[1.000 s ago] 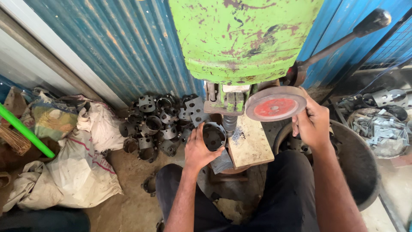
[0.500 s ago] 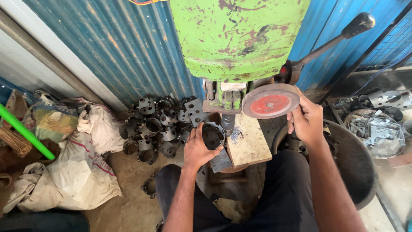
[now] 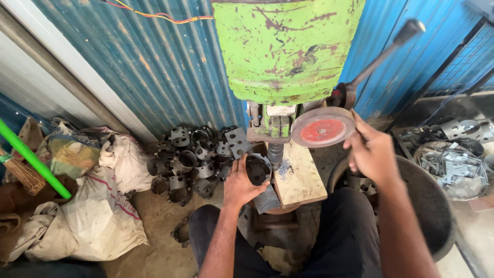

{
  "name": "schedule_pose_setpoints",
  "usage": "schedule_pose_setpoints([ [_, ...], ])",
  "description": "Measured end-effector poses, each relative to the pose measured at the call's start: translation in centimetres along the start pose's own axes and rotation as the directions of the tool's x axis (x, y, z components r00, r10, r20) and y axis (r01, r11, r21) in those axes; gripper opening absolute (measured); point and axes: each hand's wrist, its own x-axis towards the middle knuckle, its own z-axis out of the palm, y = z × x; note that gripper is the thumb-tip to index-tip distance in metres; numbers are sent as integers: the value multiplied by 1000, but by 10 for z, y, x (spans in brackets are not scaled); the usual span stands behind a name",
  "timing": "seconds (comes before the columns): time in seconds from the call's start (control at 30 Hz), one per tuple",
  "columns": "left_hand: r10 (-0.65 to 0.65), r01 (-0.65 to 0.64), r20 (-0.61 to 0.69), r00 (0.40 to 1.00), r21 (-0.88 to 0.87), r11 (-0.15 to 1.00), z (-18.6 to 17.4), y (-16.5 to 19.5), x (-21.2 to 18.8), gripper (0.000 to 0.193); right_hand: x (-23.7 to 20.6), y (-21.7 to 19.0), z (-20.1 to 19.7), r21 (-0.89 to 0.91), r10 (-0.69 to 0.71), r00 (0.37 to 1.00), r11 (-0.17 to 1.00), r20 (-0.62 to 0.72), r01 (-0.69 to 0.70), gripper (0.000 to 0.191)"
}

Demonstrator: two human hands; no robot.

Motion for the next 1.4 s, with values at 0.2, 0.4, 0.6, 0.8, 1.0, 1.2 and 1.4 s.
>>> schedule_pose_setpoints([
  [0.2,-176,175,11,984,37,984,-22,36,-8,120,-14,-73,-44,382,-25,997,922,-79,54,53],
  [0.4,-291,263,164,943,173,949,-42,23,-11,114,-1,-89,-28,207,-203,953,946,-223,250,37],
  [0.6,148,-149,145,978,-7,989,-28,-12,12,123,0,-84,-26,155,-184,948,961,-259,229,33],
  [0.8,18,-21,26,1000,116,993,-5,0,11,128,-2,-71,-24,166,-198,955,957,-220,236,31],
  [1.0,-116,117,-10,993,50,992,12,1,19,124,-10,-58,-16,98,-107,978,987,-182,126,28],
  [1.2,18,-26,-142,990,-51,998,23,-6,19,118,-16,-51,-12,103,-106,978,987,-179,126,31],
  [1.4,6,-12,-155,988,-39,999,25,-7,17,115,-15,-45,-13,103,-73,980,990,-183,93,31],
])
